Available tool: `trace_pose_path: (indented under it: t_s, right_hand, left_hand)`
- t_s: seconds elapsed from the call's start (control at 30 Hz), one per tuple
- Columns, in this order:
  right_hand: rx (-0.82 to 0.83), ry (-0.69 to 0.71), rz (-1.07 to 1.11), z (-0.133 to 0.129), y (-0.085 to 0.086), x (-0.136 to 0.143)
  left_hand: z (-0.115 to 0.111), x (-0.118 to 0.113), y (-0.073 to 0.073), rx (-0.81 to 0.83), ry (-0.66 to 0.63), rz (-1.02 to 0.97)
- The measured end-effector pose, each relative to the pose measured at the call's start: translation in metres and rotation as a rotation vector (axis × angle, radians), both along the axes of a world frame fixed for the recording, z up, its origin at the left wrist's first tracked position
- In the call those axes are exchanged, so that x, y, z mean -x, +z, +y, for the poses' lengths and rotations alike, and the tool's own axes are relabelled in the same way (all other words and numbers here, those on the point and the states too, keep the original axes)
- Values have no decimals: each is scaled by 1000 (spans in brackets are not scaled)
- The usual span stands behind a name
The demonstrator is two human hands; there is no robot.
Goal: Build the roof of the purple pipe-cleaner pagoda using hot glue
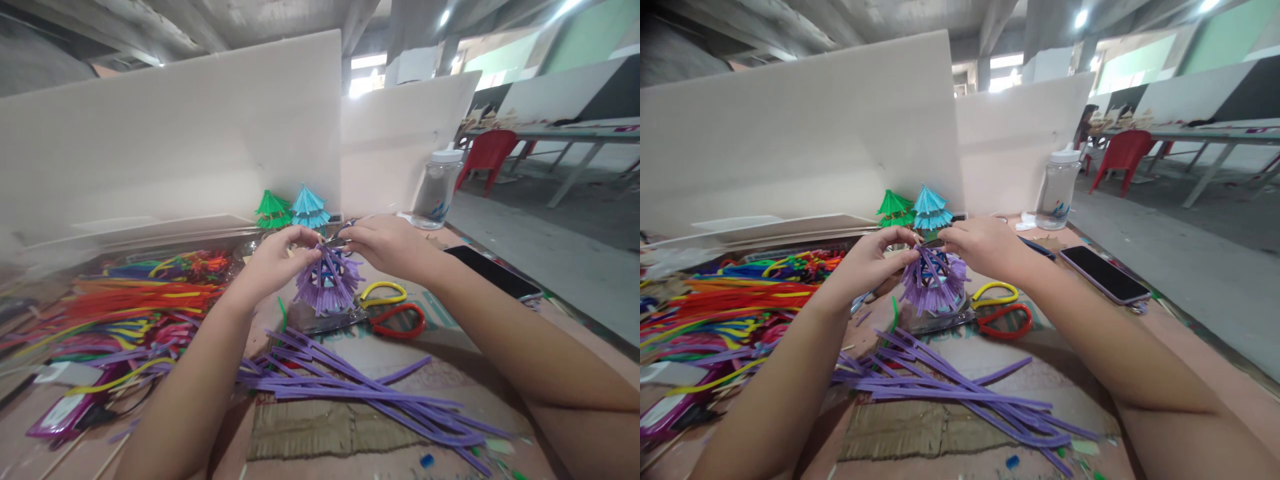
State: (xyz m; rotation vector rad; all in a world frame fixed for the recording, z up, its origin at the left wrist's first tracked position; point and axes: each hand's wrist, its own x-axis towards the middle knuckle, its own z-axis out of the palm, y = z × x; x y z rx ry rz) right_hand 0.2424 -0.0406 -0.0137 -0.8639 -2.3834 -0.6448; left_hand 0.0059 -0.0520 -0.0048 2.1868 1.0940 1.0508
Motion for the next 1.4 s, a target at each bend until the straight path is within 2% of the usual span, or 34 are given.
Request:
trace_pose_path:
  t_s: [0.17,0.4,0.53,0.67,0.77,1.1,1.23,1.4]
  right_hand:
    - [14,-65,19,-4,2,2]
    - [99,-131,55,-8,5,3]
    - [112,-136,48,-6,2,4]
    - [105,-136,40,-6,2,5]
    - [87,-116,40,-6,2,5]
    - [79,-119,59,-6,0,6]
    - [87,-117,58,-6,1,7]
    - [72,-110,58,-6,0,8]
  left_hand:
    - [3,4,0,-51,12,17]
    - [10,9,-4,-32,122,63]
    - [18,16,-6,20,38,21]
    - [26,29,-6,85,-62,66]
    - [27,32,-7,91,-74,104]
    - [21,7,-13,-74,85,-94]
    - [23,11,-12,-73,87,-135]
    - [24,17,-8,-232,60,-63]
